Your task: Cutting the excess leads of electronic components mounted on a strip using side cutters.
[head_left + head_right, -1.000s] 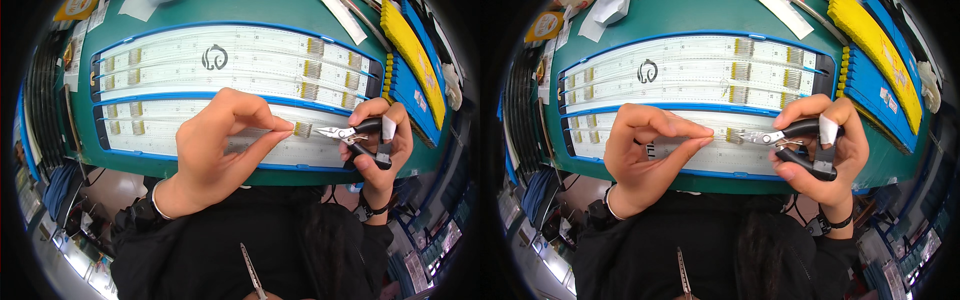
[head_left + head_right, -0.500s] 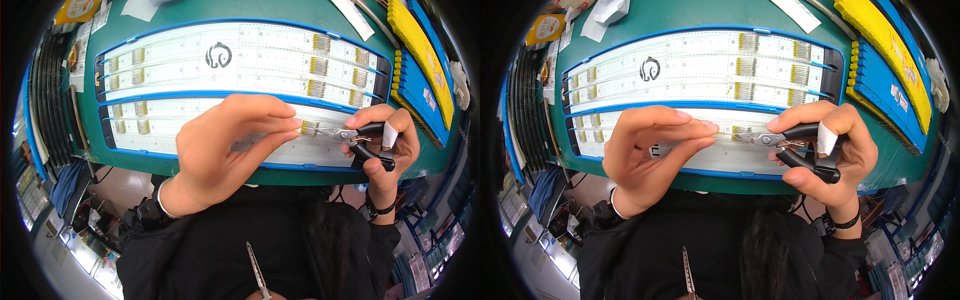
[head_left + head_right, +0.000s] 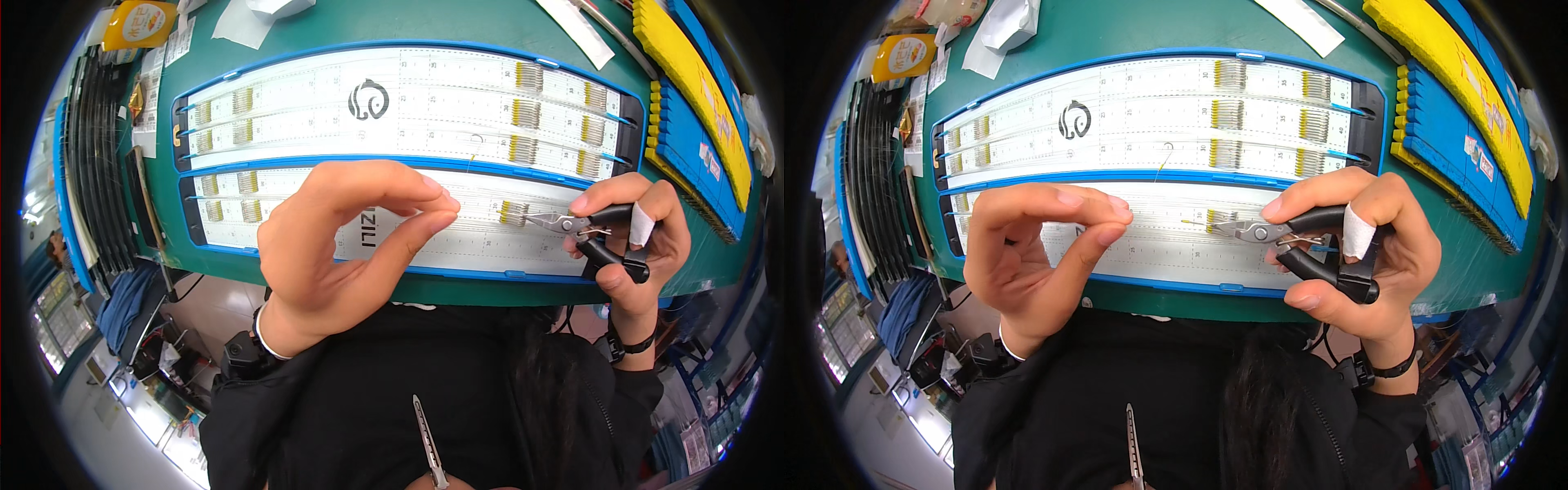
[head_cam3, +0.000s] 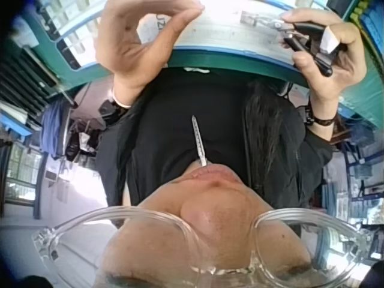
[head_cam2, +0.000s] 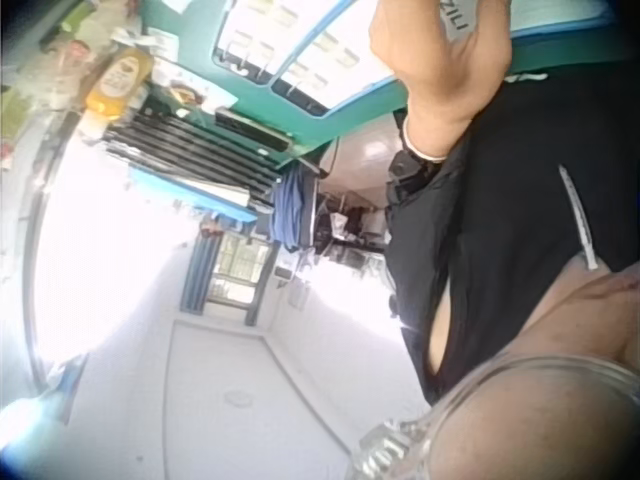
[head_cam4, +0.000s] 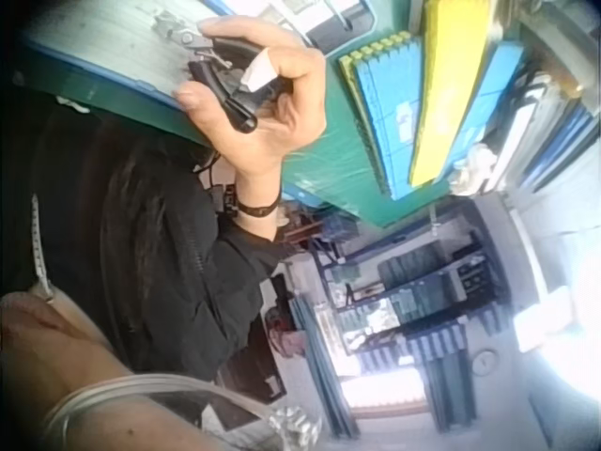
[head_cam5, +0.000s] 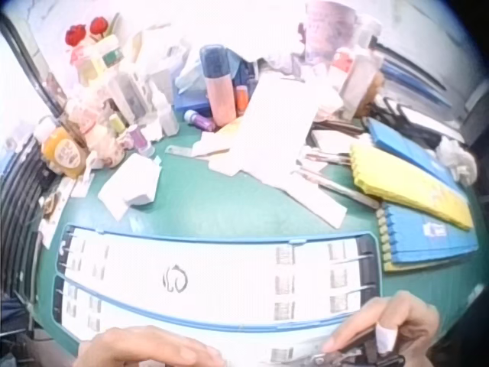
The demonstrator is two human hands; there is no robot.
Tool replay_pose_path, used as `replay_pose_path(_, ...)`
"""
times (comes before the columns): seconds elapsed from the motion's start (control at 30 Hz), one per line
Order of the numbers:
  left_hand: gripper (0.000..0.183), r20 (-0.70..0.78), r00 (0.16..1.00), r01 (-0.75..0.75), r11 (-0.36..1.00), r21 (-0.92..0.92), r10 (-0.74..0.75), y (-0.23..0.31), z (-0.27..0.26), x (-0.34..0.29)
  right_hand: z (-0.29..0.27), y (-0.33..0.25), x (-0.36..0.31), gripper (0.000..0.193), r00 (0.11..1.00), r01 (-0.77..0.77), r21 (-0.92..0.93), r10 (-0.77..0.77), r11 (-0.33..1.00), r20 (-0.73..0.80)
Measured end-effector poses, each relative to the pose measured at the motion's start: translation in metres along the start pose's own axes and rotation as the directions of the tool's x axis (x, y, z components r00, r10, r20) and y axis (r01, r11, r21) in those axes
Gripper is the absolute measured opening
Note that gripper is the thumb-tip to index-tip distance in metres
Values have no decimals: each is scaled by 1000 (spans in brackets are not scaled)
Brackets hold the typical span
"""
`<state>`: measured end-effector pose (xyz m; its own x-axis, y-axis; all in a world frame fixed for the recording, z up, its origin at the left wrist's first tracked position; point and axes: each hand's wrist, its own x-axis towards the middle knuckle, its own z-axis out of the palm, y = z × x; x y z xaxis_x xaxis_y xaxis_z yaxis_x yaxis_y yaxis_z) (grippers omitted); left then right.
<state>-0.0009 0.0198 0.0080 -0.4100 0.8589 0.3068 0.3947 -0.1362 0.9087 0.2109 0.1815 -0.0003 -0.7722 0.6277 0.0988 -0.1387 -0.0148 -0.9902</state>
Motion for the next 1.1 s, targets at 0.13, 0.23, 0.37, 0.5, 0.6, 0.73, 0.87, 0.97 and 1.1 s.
replay_pose_path(0.13, 32, 170, 985, -39, 975, 219, 1, 3, -5, 10, 2, 0, -1, 48, 1000, 5, -15, -6, 1000, -31)
replay_pose_path(0.23, 26, 148, 989, -26, 960, 279, -16, 0, -4, 14, 2, -2, -2, 48, 999, -13, -46, 12, 999, -36)
replay_pose_path(0.37, 20, 165, 984, -17, 867, 499, -75, 2, 2, 23, 1, -1, -2, 49, 1000, -14, -106, 14, 994, -2)
replay_pose_path(0.5, 18, 158, 980, 13, 840, 543, -118, 6, 9, 31, 1, -3, -2, 48, 1000, -29, -102, 29, 994, -1)
replay_pose_path(0.6, 17, 181, 982, -60, 818, 573, -54, 0, 11, 31, 2, -4, -2, 48, 999, -37, -109, 37, 993, 1)
replay_pose_path(0.73, 17, 187, 975, -14, 809, 587, -120, 5, 14, 36, 1, -4, -2, 47, 999, -29, -126, 31, 992, 14)
replay_pose_path(0.87, 17, 191, 974, -14, 809, 588, -123, 4, 16, 37, 2, -4, -2, 47, 999, -34, -116, 34, 993, 4)
replay_pose_path(0.97, 16, 192, 973, -1, 825, 565, -130, 4, 17, 38, 1, -6, -2, 46, 999, -39, -122, 39, 992, -3)
replay_pose_path(1.1, 14, 184, 973, 15, 835, 551, -139, 3, 17, 38, 1, -4, -1, 46, 999, -28, -130, 30, 991, 11)
